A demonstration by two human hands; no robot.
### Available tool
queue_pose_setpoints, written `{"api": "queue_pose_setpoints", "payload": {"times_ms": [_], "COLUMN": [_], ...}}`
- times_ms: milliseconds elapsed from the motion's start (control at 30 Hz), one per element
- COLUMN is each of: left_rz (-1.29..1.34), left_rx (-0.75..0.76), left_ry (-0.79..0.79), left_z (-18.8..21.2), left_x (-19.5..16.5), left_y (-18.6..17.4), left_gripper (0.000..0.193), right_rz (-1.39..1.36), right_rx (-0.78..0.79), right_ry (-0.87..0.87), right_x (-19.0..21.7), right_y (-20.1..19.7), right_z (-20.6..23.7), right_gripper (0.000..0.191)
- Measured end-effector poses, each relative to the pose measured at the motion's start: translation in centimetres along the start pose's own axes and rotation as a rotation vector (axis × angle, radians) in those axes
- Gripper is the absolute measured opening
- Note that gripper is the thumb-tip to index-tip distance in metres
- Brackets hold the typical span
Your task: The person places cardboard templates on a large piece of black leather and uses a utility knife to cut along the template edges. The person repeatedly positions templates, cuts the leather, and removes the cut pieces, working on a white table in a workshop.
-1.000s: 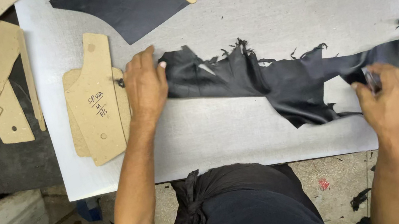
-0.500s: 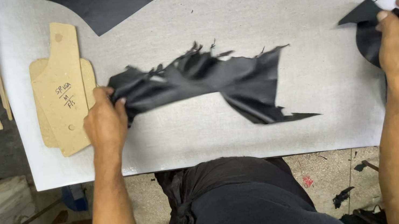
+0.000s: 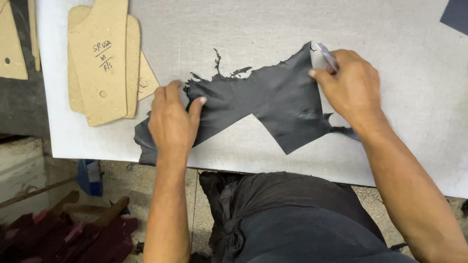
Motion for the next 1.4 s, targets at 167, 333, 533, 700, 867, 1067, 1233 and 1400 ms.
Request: {"api": "queue_pose_setpoints", "payload": {"times_ms": [167, 333, 533, 700, 867, 1067, 1233, 1400], "left_rz": [0.075, 0.060, 0.156, 0.209, 0.104, -0.052, -0.088, -0.107], "left_rx": [0.061, -0.191, -0.154, -0.110, -0.234, 0.005, -0.164, -0.021], "left_ry": [-0.117, 0.210, 0.475, 0.566, 0.237, -0.235, -0.037, 0.098], "left_z": [-0.4, -0.3, -6.4, -10.1, -6.6, 1.3, 2.8, 0.7], "left_x": [-0.3, -2.9, -6.8, -9.0, -3.4, 2.4, 0.7, 5.1], "left_y": [2.4, 1.6, 5.2, 6.0, 0.0, 0.1, 3.1, 2.5], "left_gripper": [0.036, 0.029, 0.029, 0.028, 0.023, 0.052, 0.029, 0.031], "right_rz": [0.108, -0.086, -0.051, -0.071, -0.094, 0.106, 0.082, 0.044], "right_rx": [0.160, -0.158, -0.198, -0.315, -0.204, -0.185, -0.095, -0.027], "right_ry": [0.129, -0.183, 0.107, 0.049, 0.222, 0.221, 0.390, 0.411], "right_x": [1.1, 0.4, -5.8, -7.6, -10.1, -9.1, -9.6, -9.4], "right_y": [3.6, -0.6, -4.7, -5.1, -5.5, -3.3, -1.1, -1.8], "right_z": [-1.5, 1.4, -1.0, -3.4, -1.7, 3.3, 2.6, 2.5], "right_gripper": [0.026, 0.019, 0.023, 0.022, 0.031, 0.040, 0.037, 0.034]}}
Point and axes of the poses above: each hand's wrist, its own z-axis away from the middle knuckle, its own y-axis out of the palm, x = y × z, the point moved 8 cm from there along -z, towards the middle knuckle, and after that the axes turned 15 degrees about y, right-handed, at the moved point
